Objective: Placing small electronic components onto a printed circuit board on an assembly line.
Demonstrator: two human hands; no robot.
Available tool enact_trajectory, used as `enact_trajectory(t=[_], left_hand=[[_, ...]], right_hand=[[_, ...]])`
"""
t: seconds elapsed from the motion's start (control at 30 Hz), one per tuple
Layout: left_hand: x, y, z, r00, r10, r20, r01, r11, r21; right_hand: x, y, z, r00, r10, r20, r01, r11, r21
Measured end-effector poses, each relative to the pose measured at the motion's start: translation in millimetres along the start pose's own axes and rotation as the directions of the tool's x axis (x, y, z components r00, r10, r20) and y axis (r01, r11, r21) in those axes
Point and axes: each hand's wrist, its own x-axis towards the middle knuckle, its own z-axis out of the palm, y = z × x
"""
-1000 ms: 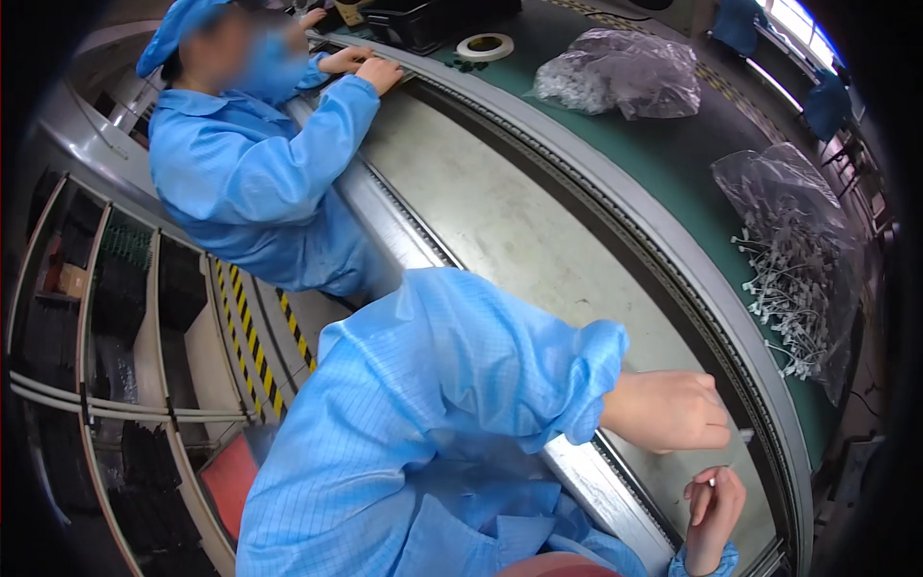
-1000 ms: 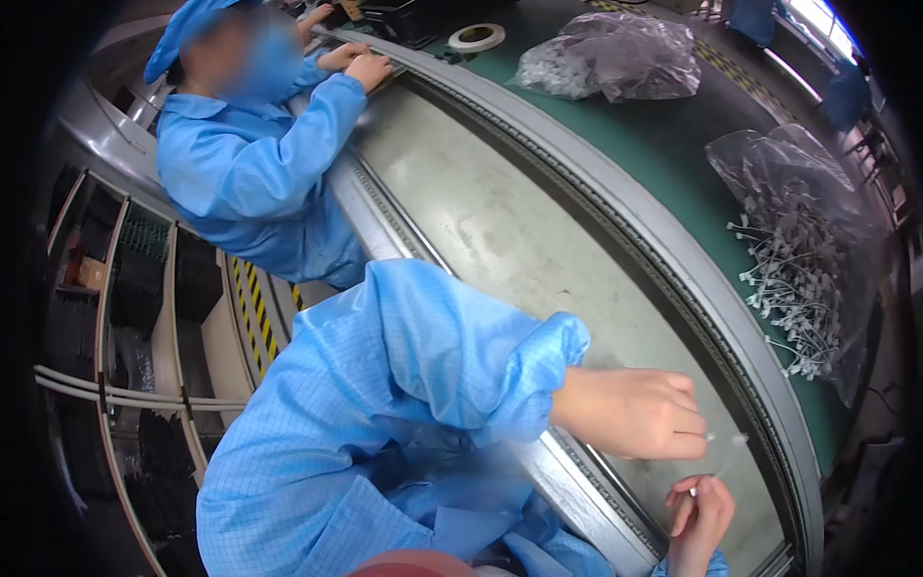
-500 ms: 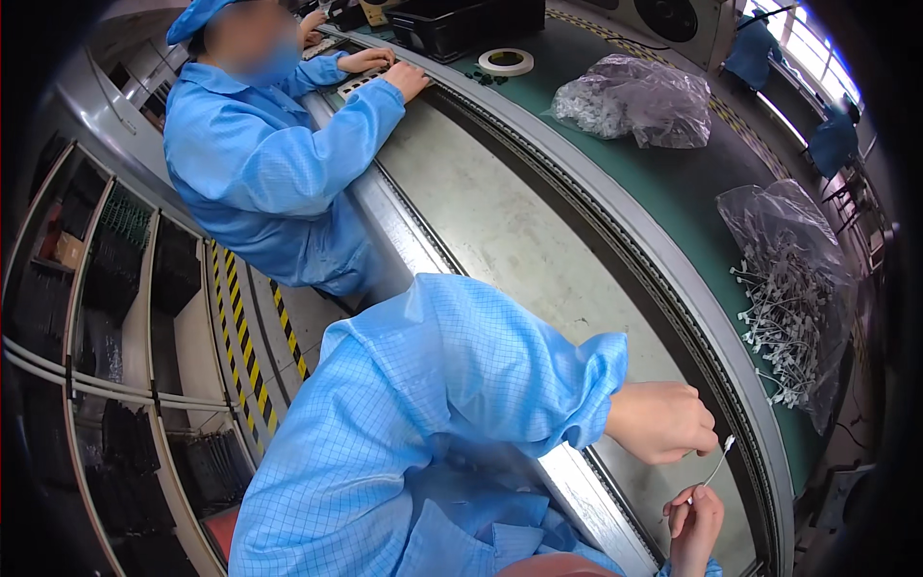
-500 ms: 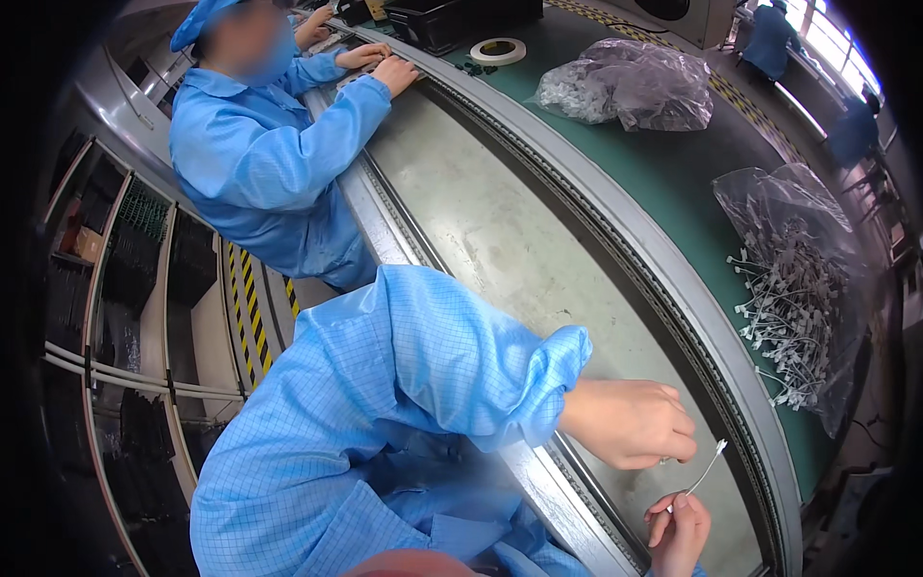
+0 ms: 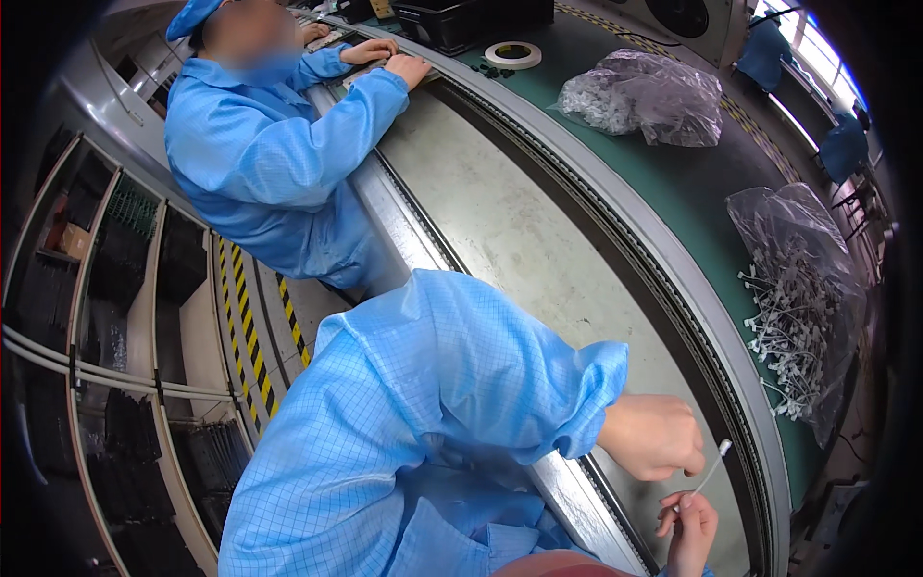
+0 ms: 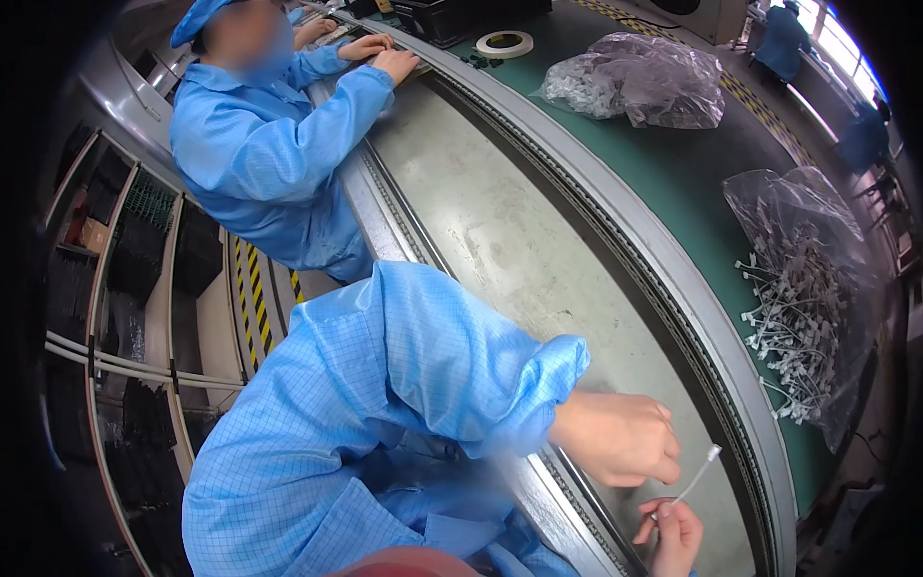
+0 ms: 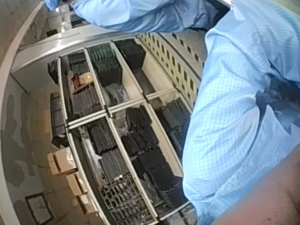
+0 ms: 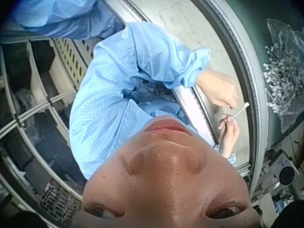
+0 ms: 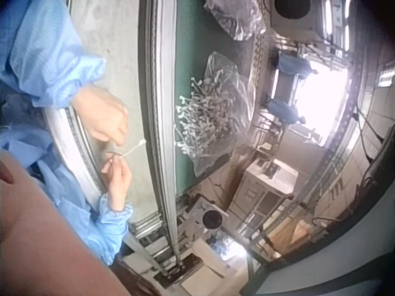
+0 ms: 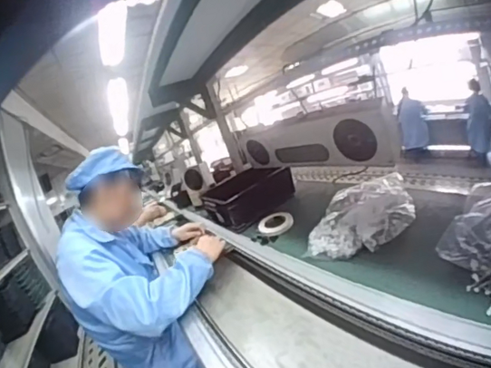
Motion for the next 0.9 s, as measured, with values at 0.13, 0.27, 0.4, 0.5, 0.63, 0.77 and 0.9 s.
enact_trajectory(t=[0.13,0.27,0.4,0.5,0.63,0.77,0.9], left_hand=[[1,3,5,0.993,0.062,-0.103,-0.065,0.998,-0.022],[-1,19,9,0.982,0.157,-0.101,-0.141,0.978,0.153],[-2,34,-16,0.968,0.233,0.091,-0.246,0.951,0.189],[-6,39,-17,0.944,0.33,-0.005,-0.326,0.934,0.148],[-10,35,-21,0.972,0.231,0.052,-0.235,0.965,0.113],[-5,31,-23,0.979,0.2,0.028,-0.201,0.979,0.04],[-8,31,-14,0.981,0.177,0.077,-0.183,0.98,0.072]], right_hand=[[1,12,-14,0.992,-0.064,-0.111,0.072,0.995,0.073],[-4,3,-13,0.995,-0.083,-0.05,0.073,0.983,-0.165],[-2,15,-19,0.997,-0.036,-0.066,0.014,0.95,-0.312],[-1,25,-30,0.995,-0.094,0.011,0.088,0.877,-0.473],[10,-2,-25,0.966,-0.188,0.175,0.256,0.764,-0.592],[10,18,-30,0.976,-0.186,0.11,0.215,0.795,-0.567],[21,31,-45,0.961,-0.205,0.185,0.275,0.758,-0.591]])
